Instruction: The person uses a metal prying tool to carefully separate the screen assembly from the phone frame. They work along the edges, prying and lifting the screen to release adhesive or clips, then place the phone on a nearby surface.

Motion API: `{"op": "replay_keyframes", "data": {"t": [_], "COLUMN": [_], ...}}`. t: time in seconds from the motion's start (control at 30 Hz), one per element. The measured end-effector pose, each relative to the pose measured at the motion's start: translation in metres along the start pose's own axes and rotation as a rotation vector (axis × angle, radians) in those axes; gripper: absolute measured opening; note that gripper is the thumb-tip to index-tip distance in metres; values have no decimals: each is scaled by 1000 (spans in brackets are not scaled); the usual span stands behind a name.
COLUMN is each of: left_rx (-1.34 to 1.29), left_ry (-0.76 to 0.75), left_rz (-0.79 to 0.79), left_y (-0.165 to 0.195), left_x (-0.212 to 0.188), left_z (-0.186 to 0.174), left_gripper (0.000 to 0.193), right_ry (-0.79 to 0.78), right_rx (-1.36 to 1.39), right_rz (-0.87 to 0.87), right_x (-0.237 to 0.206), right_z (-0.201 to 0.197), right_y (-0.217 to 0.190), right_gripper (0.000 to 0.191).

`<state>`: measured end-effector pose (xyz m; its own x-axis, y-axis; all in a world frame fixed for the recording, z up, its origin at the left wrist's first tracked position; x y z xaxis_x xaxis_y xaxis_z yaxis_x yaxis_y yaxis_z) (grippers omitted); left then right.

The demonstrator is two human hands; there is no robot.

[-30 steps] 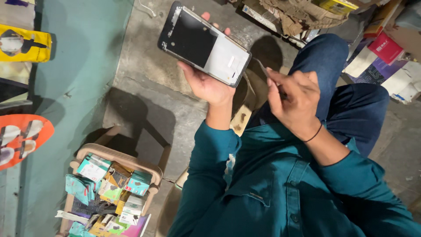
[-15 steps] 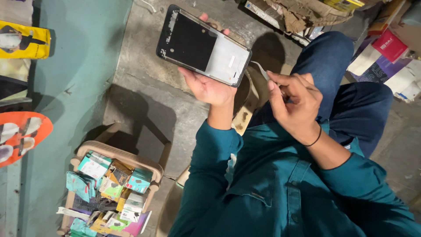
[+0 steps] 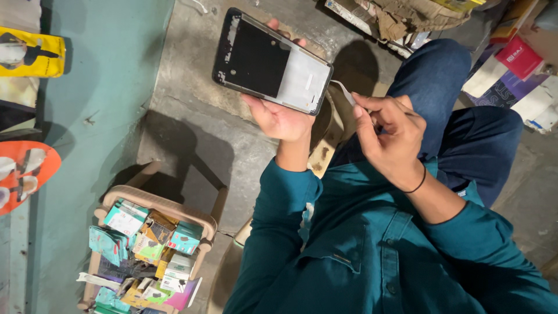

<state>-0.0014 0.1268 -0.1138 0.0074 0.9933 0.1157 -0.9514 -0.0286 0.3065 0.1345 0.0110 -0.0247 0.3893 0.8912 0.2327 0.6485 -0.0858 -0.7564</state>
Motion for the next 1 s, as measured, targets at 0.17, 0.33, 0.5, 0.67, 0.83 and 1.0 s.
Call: {"op": "replay_keyframes", "data": {"t": [0.17, 0.33, 0.5, 0.67, 0.83, 1.0], "left_rx": [143, 227, 372, 275, 324, 406], "left_ry": [-3, 38, 80, 60, 51, 86], "left_rz": [19, 79, 127, 134, 172, 206], "left_y": [2, 10, 15, 15, 19, 23], "left_x": [-4, -6, -7, -6, -7, -7], "left_z": [11, 24, 31, 31, 32, 32], "left_gripper": [87, 93, 103, 95, 98, 98], "right_ry": [4, -11, -16, -67, -38, -100], "right_rx": [16, -12, -30, -21, 80, 567], "right_rz": [115, 164, 121, 133, 189, 440], "right_x": [-1, -1, -1, -3, -8, -22], "right_z": [5, 10, 12, 15, 10, 15], "right_y": [4, 2, -5, -9, -11, -8], "right_gripper": [12, 11, 8, 6, 10, 24]}}
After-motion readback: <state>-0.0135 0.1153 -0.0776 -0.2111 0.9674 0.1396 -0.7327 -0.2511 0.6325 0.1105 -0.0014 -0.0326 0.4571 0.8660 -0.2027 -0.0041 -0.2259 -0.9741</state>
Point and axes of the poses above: each hand's wrist, its own x-axis towards the middle knuckle, its own z-axis out of the palm, y = z × x, the point moved 7 cm from there along x, towards the middle knuckle, and after that the axes turned 3 degrees about y, right-handed, at the moved point
